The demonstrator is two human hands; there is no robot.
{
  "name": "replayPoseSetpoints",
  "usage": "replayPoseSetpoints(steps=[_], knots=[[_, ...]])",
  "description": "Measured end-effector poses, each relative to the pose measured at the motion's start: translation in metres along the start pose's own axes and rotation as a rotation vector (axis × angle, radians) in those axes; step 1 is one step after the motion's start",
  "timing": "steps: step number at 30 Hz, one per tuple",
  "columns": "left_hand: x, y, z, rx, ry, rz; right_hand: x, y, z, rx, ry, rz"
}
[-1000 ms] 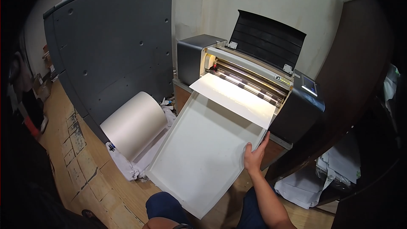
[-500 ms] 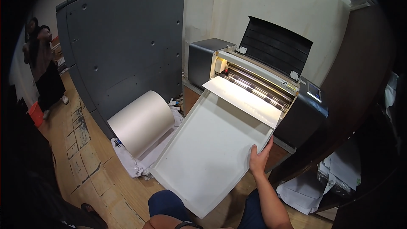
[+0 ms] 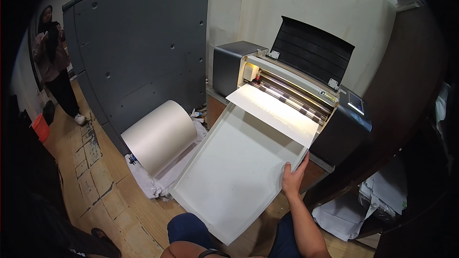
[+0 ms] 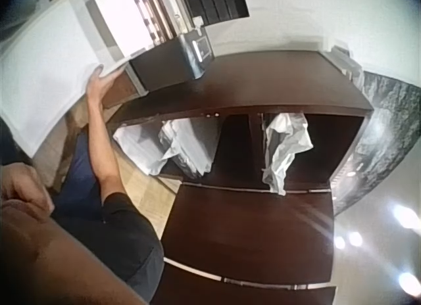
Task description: Operating a large format printer by aligning and monitoring the paper feed.
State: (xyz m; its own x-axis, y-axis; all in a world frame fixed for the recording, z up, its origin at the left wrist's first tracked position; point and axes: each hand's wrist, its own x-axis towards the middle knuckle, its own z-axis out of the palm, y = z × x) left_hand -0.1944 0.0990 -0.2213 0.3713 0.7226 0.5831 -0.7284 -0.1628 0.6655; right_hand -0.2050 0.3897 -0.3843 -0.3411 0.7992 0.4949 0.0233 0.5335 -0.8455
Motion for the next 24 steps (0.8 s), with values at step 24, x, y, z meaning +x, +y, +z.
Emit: replayPoseSetpoints(steps=[24], knots=[[-0.002,0.007,0.004,-0.045,0.046,-0.053,-0.001,0.0,-0.001,-0.017,-0.005,0.003]])
